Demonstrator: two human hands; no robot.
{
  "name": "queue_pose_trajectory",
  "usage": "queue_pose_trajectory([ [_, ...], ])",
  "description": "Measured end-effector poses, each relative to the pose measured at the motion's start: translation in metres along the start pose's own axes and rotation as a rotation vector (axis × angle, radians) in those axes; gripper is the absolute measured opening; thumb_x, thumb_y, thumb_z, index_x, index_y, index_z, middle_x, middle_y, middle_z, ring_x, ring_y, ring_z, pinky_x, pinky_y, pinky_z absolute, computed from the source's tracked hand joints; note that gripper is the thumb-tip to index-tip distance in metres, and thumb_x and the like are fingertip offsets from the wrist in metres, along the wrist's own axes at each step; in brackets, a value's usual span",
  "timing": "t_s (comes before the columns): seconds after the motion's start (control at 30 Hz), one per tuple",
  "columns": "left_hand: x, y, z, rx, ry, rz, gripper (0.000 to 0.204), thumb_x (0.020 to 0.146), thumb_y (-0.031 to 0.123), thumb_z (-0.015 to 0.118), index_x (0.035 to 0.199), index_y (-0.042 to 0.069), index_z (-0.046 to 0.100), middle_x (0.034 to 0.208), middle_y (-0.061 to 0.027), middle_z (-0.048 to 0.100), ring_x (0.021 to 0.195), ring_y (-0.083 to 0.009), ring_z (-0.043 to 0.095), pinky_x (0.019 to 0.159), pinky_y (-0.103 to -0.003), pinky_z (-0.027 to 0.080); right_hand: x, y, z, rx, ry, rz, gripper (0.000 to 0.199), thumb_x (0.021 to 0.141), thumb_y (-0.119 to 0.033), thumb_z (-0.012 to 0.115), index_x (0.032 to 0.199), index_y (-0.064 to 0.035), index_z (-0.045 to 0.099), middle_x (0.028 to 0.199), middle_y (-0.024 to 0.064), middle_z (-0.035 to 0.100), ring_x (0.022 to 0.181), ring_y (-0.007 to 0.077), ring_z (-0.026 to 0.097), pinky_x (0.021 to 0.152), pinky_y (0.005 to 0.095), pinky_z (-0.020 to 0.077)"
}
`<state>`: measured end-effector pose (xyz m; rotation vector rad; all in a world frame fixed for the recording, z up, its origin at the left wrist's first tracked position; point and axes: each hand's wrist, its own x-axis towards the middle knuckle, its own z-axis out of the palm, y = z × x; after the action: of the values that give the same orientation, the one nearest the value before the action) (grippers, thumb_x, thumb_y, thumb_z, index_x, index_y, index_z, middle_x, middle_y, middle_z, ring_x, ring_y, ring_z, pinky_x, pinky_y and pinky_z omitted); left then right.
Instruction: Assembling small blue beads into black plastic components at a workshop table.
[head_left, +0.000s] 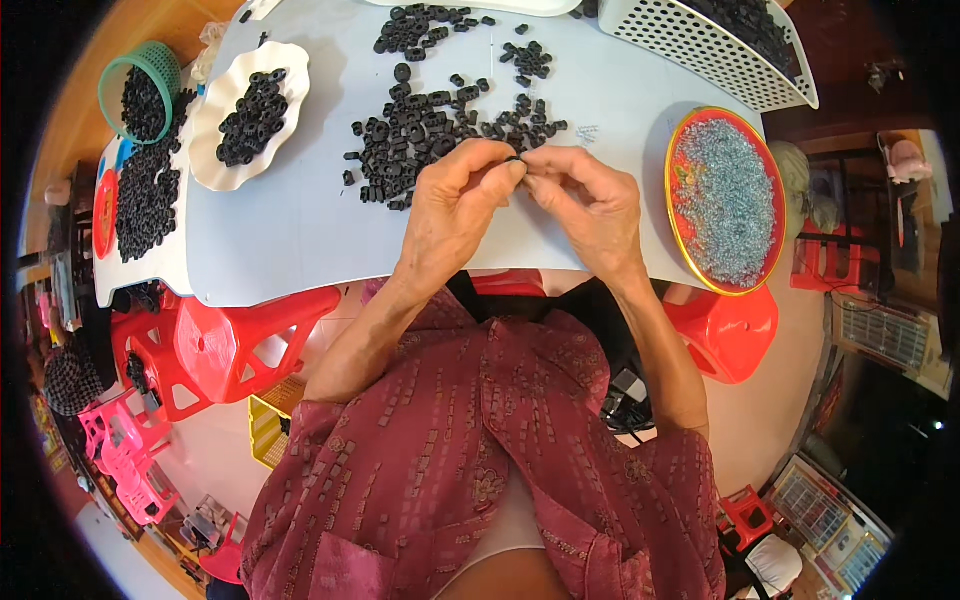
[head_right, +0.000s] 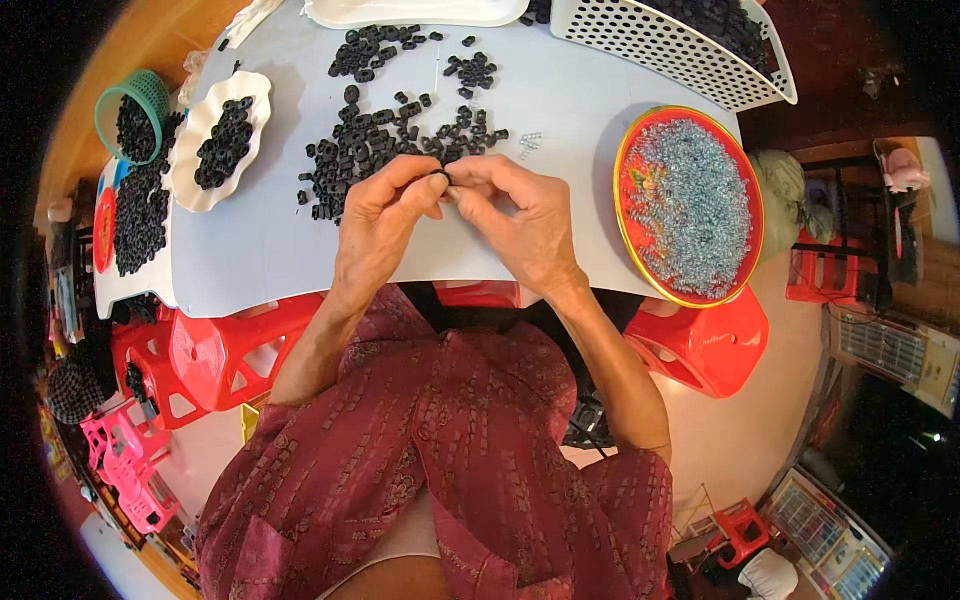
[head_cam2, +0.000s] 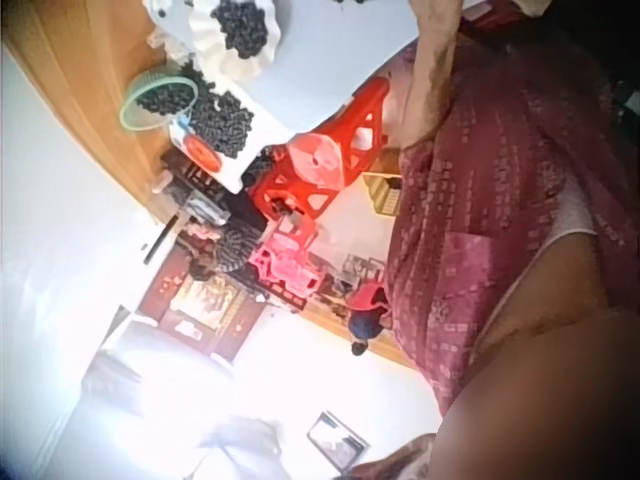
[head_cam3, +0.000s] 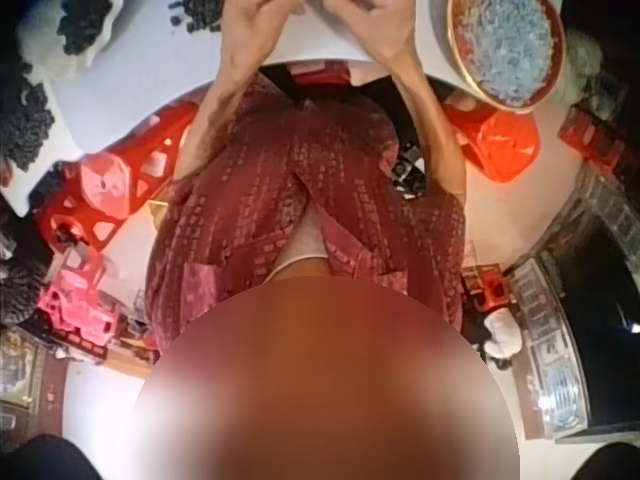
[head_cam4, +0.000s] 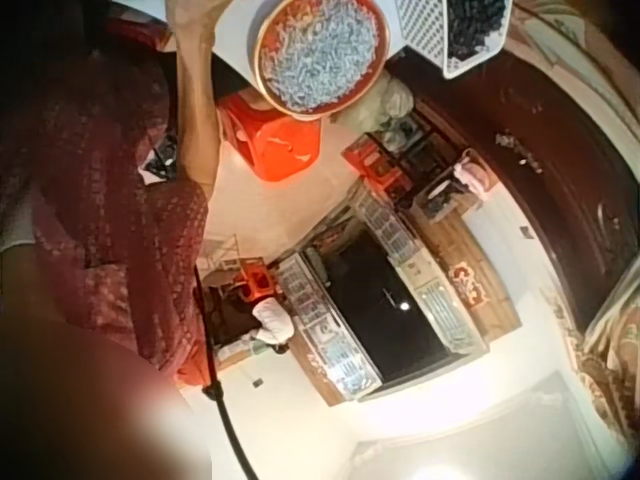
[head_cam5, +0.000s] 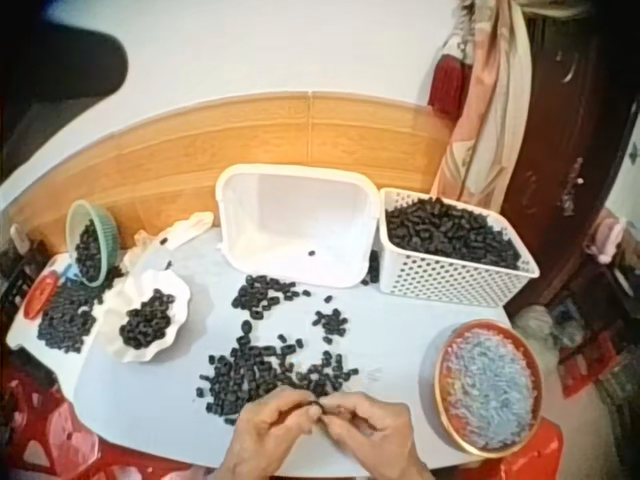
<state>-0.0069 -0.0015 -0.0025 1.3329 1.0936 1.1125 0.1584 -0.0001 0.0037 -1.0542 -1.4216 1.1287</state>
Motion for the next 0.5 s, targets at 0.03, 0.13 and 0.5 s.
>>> queue_pose_trajectory([
  [0.03, 0.0, 0.001, 0.001, -0.003, -0.001, -0.004, 0.015, 0.09, 0.01, 0.057, 0.098, -0.002, 0.06, 0.082, -0.0045, 0.061, 0.074, -0.0092, 0.056, 0.067, -0.024, 0.047, 0.0, -0.002, -0.002, -0.098, -0.013, -0.018, 0.014, 0.083, -0.001, 0.063, 0.097, 0.0003, 0.066, 0.08, 0.005, 0.067, 0.072, 0.0064, 0.058, 0.067, 0.0225, 0.0479],
  [0.13, 0.0, 0.005, 0.004, -0.23, 0.034, 0.037, 0.016, 0.094, 0.009, 0.052, 0.103, -0.002, 0.058, 0.09, -0.0094, 0.066, 0.076, -0.0113, 0.06, 0.067, -0.025, 0.049, 0.006, -0.009, -0.019, -0.335, 0.109, -0.173, 0.014, 0.083, -0.001, 0.063, 0.097, -0.0007, 0.067, 0.08, 0.0042, 0.068, 0.067, 0.0069, 0.059, 0.063, 0.0232, 0.0485],
  [0.5, -0.017, -0.01, 0.003, -0.236, 0.035, -0.031, 0.018, 0.092, 0.01, 0.058, 0.107, -0.001, 0.057, 0.091, -0.0092, 0.066, 0.077, -0.0107, 0.059, 0.07, -0.025, 0.049, 0.002, -0.02, -0.028, -0.828, -0.174, -0.04, 0.017, 0.077, -0.002, 0.065, 0.094, -0.0023, 0.063, 0.086, 0.0145, 0.064, 0.074, 0.0275, 0.066, 0.066, 0.0344, 0.0518],
])
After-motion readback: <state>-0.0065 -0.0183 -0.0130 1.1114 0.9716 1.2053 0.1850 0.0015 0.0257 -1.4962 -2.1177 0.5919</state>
